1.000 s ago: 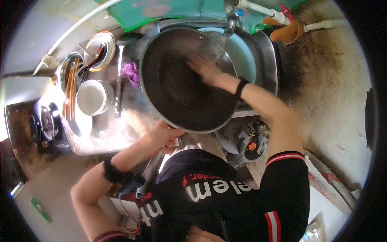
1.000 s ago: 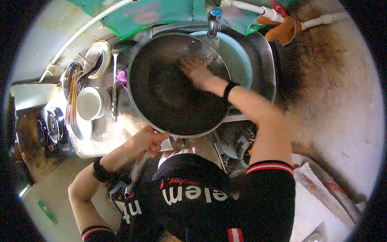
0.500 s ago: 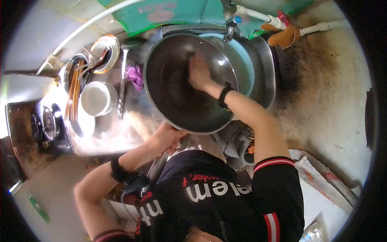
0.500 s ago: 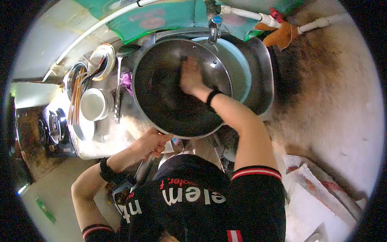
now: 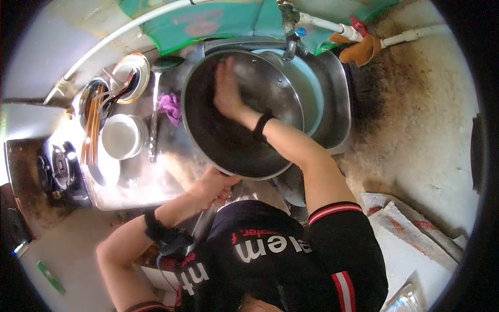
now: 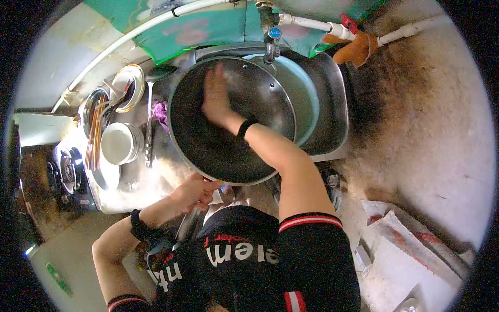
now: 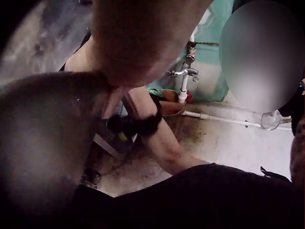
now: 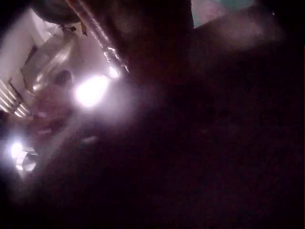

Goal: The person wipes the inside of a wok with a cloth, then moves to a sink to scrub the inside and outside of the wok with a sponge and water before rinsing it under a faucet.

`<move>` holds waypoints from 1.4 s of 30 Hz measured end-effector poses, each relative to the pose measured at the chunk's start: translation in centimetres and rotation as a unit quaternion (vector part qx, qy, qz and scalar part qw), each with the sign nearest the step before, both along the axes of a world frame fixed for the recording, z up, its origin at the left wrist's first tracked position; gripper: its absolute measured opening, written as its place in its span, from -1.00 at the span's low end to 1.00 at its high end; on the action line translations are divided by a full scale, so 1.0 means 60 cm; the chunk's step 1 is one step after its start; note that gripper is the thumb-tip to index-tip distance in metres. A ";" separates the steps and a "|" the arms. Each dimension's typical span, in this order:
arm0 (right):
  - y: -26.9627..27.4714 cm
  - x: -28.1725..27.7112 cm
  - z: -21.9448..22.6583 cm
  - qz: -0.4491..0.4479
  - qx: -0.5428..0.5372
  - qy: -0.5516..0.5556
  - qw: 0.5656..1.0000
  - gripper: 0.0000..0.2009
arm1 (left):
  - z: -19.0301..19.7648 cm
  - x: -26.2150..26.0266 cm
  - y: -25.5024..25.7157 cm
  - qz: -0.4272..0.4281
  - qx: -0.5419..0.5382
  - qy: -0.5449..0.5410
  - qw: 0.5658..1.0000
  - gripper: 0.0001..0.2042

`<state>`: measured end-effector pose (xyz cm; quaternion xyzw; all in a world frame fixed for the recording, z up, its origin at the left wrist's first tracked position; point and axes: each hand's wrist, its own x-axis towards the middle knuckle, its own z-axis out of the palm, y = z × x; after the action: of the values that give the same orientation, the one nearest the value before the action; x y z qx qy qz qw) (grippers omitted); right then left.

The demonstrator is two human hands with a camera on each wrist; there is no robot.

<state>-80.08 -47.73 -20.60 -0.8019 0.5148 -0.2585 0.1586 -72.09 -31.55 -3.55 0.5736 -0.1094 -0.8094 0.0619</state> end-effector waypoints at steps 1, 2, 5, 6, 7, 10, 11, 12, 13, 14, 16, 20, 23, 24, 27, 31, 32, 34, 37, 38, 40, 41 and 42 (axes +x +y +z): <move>-0.013 -0.037 -0.002 -0.050 -0.002 0.118 0.992 -0.35 | 0.004 -0.002 0.000 -0.015 0.000 -0.008 1.000 -0.88; -0.007 -0.078 -0.009 -0.052 0.000 0.174 0.983 -0.34 | 0.005 0.000 0.000 -0.016 -0.001 -0.007 1.000 -0.88; 0.044 -0.169 -0.010 -0.074 0.181 0.282 0.939 -0.33 | 0.006 0.005 -0.004 -0.003 0.001 0.007 1.000 -0.88; 0.077 -0.184 0.004 -0.041 0.275 0.300 0.913 -0.37 | 0.007 0.007 -0.006 -0.002 0.006 0.019 1.000 -0.87; 0.110 -0.196 0.024 -0.005 0.364 0.315 0.876 -0.40 | 0.007 0.007 -0.009 0.003 0.010 0.031 0.999 -0.86; 0.189 -0.225 0.120 0.202 0.324 0.230 0.895 -0.36 | -0.009 0.013 -0.010 0.024 0.018 0.046 0.998 -0.85; 0.197 -0.232 0.132 0.230 0.266 0.244 0.904 -0.35 | -0.007 0.010 -0.011 0.024 0.018 0.048 0.998 -0.85; 0.197 -0.261 0.093 0.235 0.259 0.309 0.885 -0.42 | 0.000 0.007 -0.012 0.004 0.017 0.032 0.999 -0.86; 0.168 -0.262 0.094 0.041 0.409 0.238 0.880 -0.52 | 0.005 0.005 -0.016 -0.016 0.013 0.015 1.000 -0.87; 0.156 -0.296 0.057 0.139 0.064 0.469 0.870 -0.59 | 0.007 0.005 -0.021 -0.016 0.010 0.015 1.000 -0.87; 0.077 -0.298 0.065 0.119 0.030 0.479 0.869 -0.56 | 0.010 0.007 -0.026 -0.015 0.021 0.028 0.999 -0.85; -0.045 -0.182 -0.039 0.047 -0.098 0.260 0.960 -0.46 | 0.010 0.009 -0.032 -0.029 0.012 0.043 0.999 -0.83; -0.008 -0.070 -0.002 0.189 -0.062 0.004 0.980 -0.35 | 0.005 0.016 -0.036 -0.052 0.029 0.048 0.997 -0.82; 0.019 -0.060 0.044 0.271 -0.031 0.006 0.962 -0.30 | 0.007 0.016 -0.037 -0.067 0.027 0.031 0.997 -0.82; 0.112 -0.073 0.108 0.412 0.141 -0.069 0.897 -0.13 | 0.007 0.015 -0.037 -0.084 0.024 0.012 0.996 -0.82; 0.160 -0.044 0.139 0.305 0.251 -0.326 0.859 -0.23 | 0.011 0.008 -0.035 -0.057 0.031 0.018 0.998 -0.83; 0.135 -0.017 0.133 0.260 0.180 -0.334 0.888 -0.21 | 0.010 0.007 -0.035 -0.065 0.030 0.029 0.997 -0.84; 0.055 0.016 0.102 0.151 0.036 -0.320 0.935 -0.16 | 0.005 0.004 -0.030 -0.065 0.033 0.020 0.997 -0.84; -0.051 -0.022 -0.004 -0.051 -0.070 -0.168 0.982 -0.13 | 0.011 -0.007 -0.029 -0.062 0.016 0.015 0.998 -0.84; -0.053 -0.060 -0.016 -0.102 -0.062 -0.098 0.988 -0.24 | 0.014 -0.008 -0.030 -0.062 -0.004 0.016 0.998 -0.83; -0.044 -0.150 -0.042 -0.162 -0.056 0.098 0.980 -0.31 | 0.010 -0.006 -0.029 -0.039 0.006 0.037 0.999 -0.83; -0.027 -0.191 -0.052 -0.169 -0.056 0.222 0.959 -0.28 | 0.009 -0.005 -0.028 -0.016 0.018 0.057 0.998 -0.82; -0.001 -0.224 -0.033 -0.129 0.000 0.262 0.957 -0.31 | 0.012 -0.006 -0.029 -0.016 0.017 0.059 0.998 -0.82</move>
<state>-93.52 -47.81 -22.58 -0.7680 0.6375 -0.0581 -0.0163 -72.47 -33.29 -2.83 0.5243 -0.1011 -0.8442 0.0459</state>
